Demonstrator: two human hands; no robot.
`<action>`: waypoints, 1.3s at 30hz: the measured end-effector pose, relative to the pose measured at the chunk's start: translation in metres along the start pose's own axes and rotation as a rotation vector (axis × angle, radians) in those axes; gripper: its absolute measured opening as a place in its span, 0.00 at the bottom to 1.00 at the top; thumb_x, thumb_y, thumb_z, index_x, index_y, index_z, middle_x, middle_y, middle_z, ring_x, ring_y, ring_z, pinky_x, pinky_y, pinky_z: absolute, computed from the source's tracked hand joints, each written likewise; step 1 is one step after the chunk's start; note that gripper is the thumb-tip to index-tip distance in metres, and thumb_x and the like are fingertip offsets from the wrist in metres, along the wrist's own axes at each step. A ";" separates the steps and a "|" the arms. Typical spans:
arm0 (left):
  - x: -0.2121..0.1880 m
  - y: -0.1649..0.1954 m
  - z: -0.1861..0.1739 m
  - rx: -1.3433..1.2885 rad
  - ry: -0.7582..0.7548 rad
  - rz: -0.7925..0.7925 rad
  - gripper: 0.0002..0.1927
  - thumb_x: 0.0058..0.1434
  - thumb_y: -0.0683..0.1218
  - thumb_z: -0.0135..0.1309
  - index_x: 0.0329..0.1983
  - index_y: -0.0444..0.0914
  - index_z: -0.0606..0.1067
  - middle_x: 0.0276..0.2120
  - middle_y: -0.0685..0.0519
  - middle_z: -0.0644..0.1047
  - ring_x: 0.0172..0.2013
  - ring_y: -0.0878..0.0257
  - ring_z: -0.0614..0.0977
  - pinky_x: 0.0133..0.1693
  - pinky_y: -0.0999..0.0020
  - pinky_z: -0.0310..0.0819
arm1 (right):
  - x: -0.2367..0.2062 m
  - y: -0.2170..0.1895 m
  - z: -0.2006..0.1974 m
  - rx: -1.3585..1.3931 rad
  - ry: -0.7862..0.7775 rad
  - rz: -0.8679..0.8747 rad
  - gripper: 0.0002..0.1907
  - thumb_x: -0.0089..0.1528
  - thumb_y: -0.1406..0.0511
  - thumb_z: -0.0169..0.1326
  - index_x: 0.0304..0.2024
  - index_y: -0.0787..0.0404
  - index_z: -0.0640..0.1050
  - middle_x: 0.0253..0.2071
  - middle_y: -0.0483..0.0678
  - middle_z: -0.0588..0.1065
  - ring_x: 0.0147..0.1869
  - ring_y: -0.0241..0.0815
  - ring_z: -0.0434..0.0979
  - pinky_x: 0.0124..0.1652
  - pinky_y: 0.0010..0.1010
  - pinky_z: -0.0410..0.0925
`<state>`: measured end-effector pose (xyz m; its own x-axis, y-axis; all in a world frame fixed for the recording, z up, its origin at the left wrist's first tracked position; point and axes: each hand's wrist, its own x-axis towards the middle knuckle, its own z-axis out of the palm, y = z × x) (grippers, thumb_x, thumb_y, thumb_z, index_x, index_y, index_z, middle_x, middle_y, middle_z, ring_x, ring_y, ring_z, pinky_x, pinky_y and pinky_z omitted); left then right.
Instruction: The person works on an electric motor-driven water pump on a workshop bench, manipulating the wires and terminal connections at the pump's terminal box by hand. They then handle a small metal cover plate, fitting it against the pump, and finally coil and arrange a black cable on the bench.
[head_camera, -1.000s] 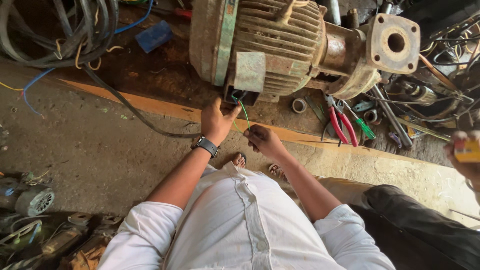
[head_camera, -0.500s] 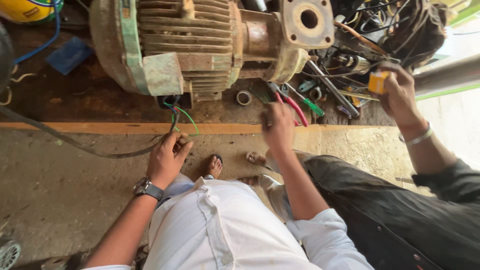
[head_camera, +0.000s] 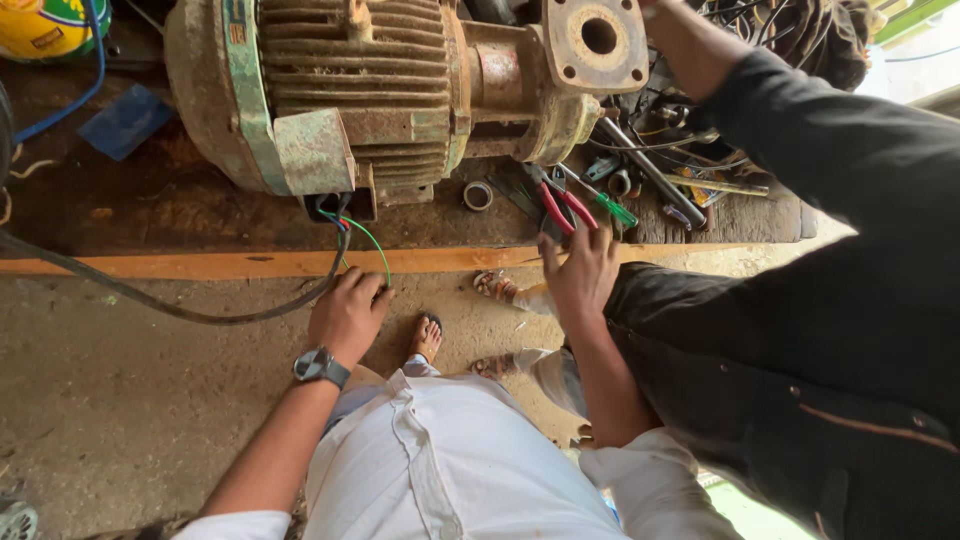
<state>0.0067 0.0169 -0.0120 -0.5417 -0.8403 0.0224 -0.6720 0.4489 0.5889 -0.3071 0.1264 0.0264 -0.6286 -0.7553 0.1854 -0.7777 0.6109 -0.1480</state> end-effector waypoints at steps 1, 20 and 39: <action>-0.002 0.001 -0.004 -0.029 0.042 0.018 0.09 0.61 0.50 0.61 0.35 0.40 0.79 0.39 0.48 0.78 0.37 0.45 0.81 0.37 0.50 0.76 | -0.006 -0.003 0.002 -0.020 0.007 -0.014 0.26 0.63 0.47 0.63 0.44 0.62 0.77 0.55 0.59 0.68 0.58 0.62 0.69 0.53 0.52 0.65; -0.013 0.008 -0.040 -0.340 0.155 0.181 0.08 0.61 0.44 0.62 0.41 0.36 0.78 0.37 0.46 0.81 0.38 0.47 0.83 0.38 0.57 0.77 | 0.003 0.037 -0.034 1.604 -0.456 0.750 0.12 0.69 0.60 0.47 0.50 0.60 0.70 0.61 0.55 0.72 0.58 0.56 0.78 0.52 0.42 0.73; 0.005 0.011 -0.049 -0.325 0.083 0.299 0.07 0.65 0.46 0.58 0.43 0.39 0.79 0.39 0.47 0.82 0.39 0.48 0.83 0.40 0.56 0.78 | -0.107 -0.105 -0.007 0.704 -0.836 -0.024 0.22 0.69 0.53 0.54 0.36 0.65 0.68 0.27 0.55 0.66 0.32 0.43 0.60 0.30 0.39 0.61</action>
<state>0.0212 0.0024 0.0339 -0.6369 -0.7155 0.2870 -0.2911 0.5680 0.7699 -0.1583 0.1444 0.0293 -0.2084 -0.8503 -0.4833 -0.4496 0.5221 -0.7247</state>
